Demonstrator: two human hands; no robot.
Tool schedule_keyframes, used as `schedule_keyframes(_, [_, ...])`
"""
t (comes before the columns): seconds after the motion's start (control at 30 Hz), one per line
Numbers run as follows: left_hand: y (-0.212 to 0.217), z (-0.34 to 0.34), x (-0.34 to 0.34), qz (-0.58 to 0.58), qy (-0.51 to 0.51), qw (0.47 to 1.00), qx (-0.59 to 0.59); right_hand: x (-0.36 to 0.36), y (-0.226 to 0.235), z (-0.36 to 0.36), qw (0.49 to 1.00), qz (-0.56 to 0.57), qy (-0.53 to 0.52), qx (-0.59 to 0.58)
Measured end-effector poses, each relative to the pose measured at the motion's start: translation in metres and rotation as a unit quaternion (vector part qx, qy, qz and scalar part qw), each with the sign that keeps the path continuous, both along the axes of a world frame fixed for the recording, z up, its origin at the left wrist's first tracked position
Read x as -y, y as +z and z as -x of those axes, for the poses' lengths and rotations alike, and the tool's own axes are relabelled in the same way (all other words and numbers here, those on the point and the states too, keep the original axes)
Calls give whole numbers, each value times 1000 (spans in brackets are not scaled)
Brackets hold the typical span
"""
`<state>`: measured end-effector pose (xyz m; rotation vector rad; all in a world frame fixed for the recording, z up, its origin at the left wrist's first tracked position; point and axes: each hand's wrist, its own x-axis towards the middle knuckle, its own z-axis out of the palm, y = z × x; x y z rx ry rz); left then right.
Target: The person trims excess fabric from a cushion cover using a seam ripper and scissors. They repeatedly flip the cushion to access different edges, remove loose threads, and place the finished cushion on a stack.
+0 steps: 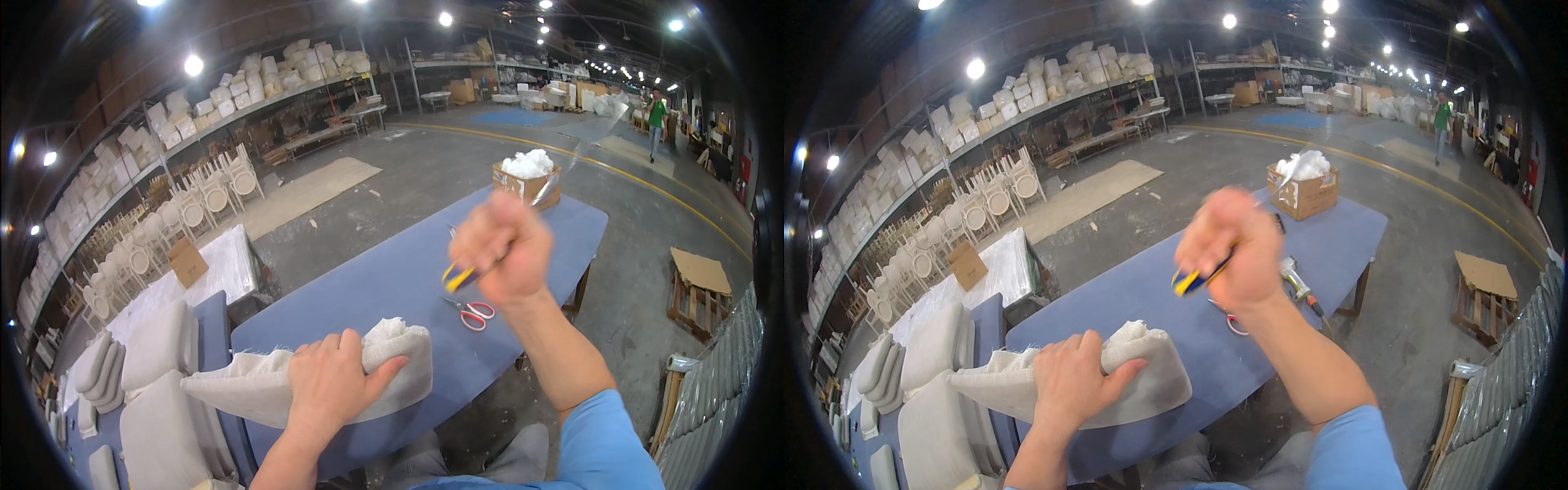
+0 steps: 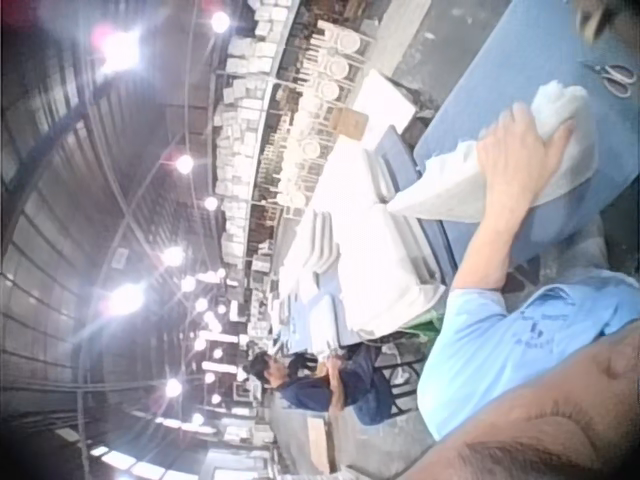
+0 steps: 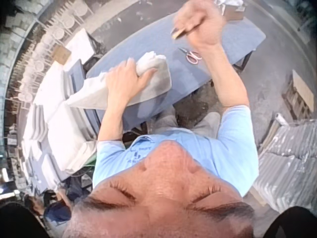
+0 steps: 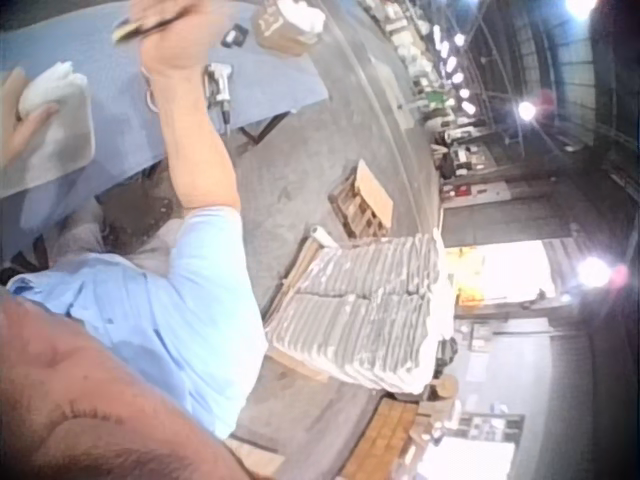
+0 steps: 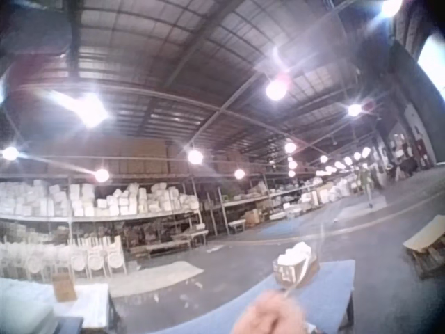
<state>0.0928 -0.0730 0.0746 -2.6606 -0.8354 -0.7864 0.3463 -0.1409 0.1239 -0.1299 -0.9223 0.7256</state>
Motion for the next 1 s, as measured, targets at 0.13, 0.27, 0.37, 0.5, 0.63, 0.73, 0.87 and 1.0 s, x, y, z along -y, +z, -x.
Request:
schedule_keyframes(0.13, [-2, -1, -2, -8, -6, 1000, 2, -21, -46, 31, 981, 179, 68, 38])
schedule_keyframes(0.27, [2, 2, 2, -9, -8, 1000, -8, -7, -12, 11, 999, -2, -26, 38])
schedule_keyframes(0.37, [-1, -3, 1, -23, -11, 1000, -8, -18, -49, 14, 990, 45, -121, 51])
schedule_keyframes(0.5, [4, -3, 0, -13, -2, 1000, -13, -1, -32, 12, 998, 45, 25, 34])
schedule_keyframes(0.63, [3, -5, -3, -11, 6, 1000, -17, 22, 0, 4, 983, -179, -34, -7])
schedule_keyframes(0.73, [6, -15, -13, 14, 0, 1000, -26, -5, -64, 33, 988, 16, -80, 131])
schedule_keyframes(0.87, [4, -8, -16, 14, 23, 999, -22, 10, -7, 16, 981, -136, -98, 102])
schedule_keyframes(1.0, [-2, -16, -21, 8, 0, 1000, -15, -8, -57, 40, 972, 113, -135, 156])
